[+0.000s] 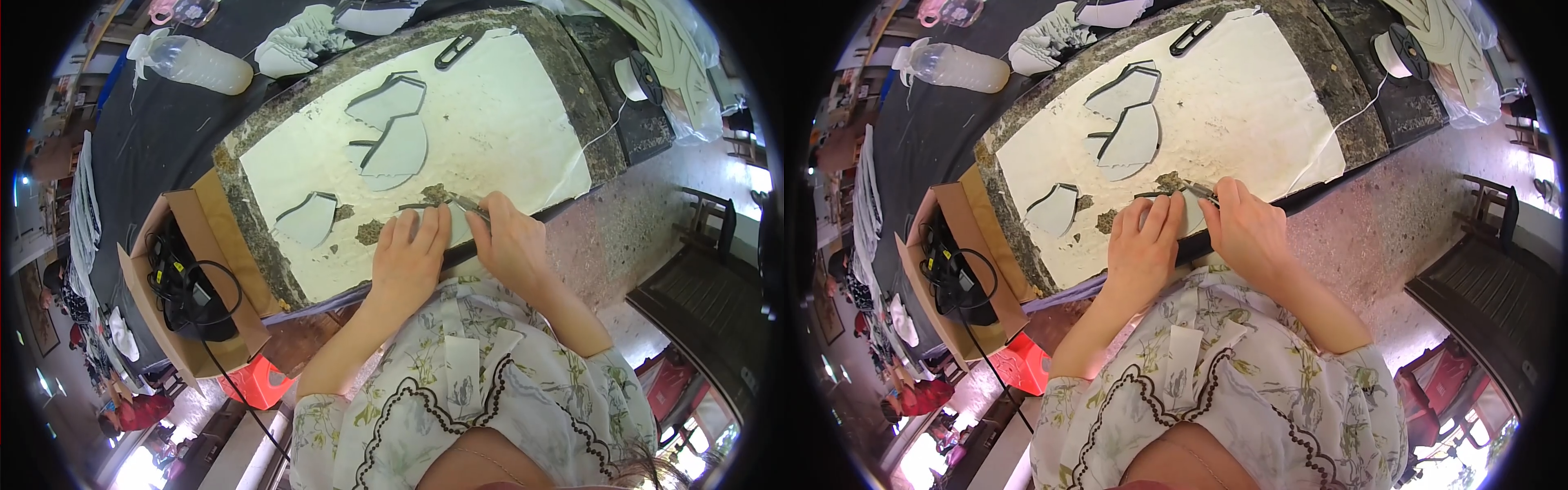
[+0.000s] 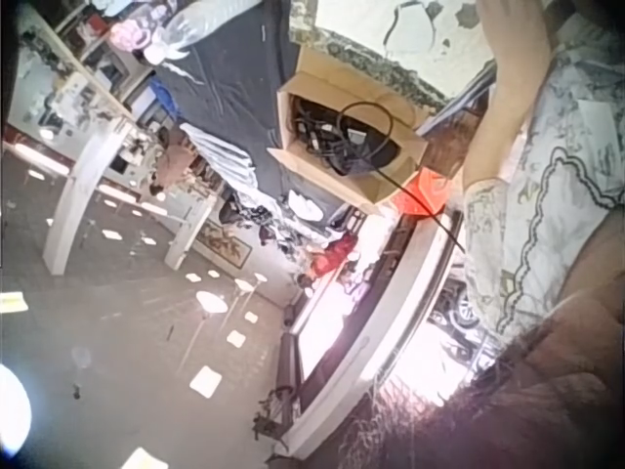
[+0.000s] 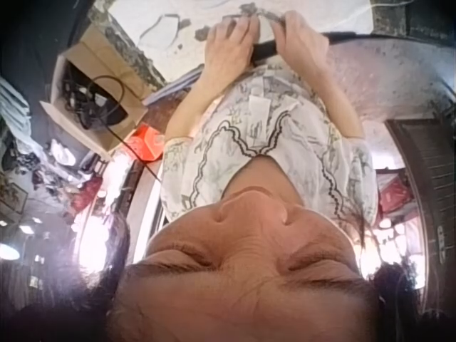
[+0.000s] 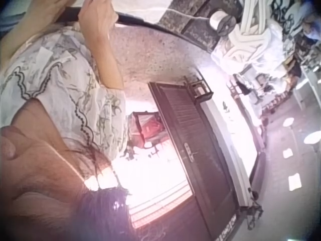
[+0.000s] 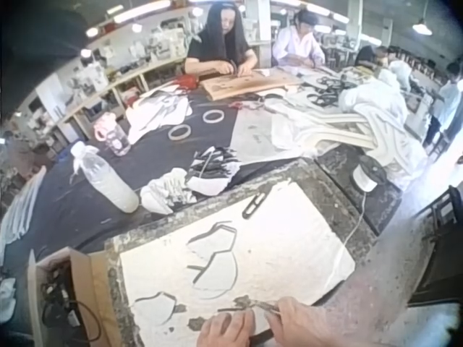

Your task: Trimming excess material and loose threads from shoe upper components using snip tools.

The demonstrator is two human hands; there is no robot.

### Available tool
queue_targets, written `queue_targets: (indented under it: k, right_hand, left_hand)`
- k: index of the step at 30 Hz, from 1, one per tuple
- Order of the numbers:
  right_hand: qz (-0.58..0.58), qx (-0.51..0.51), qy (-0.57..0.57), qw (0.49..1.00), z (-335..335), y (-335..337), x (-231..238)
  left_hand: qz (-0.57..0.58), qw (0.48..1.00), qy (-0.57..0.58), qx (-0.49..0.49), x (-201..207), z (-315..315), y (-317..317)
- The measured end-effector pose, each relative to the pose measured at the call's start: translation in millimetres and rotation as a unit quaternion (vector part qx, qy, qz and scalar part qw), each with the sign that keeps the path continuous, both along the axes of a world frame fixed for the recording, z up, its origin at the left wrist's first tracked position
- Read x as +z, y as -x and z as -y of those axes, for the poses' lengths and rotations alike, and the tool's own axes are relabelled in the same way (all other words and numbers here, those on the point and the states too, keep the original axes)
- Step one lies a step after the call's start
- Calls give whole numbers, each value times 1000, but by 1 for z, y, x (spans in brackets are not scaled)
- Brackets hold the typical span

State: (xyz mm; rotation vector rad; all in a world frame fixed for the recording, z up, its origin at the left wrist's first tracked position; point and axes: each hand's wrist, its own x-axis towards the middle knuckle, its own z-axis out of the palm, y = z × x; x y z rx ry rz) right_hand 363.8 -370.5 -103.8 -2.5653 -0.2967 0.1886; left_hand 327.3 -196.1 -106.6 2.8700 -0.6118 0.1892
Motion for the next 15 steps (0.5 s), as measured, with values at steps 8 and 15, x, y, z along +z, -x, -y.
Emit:
queue_targets:
  k: [8, 15]
  right_hand:
    - [-28, -20, -113, 993, 15, -8, 2]
    - [-26, 22, -46, 998, 18, -14, 9]
  left_hand:
    - [-40, 993, 110, 16, 2, 10, 0]
    - [-16, 998, 59, 16, -5, 11, 1]
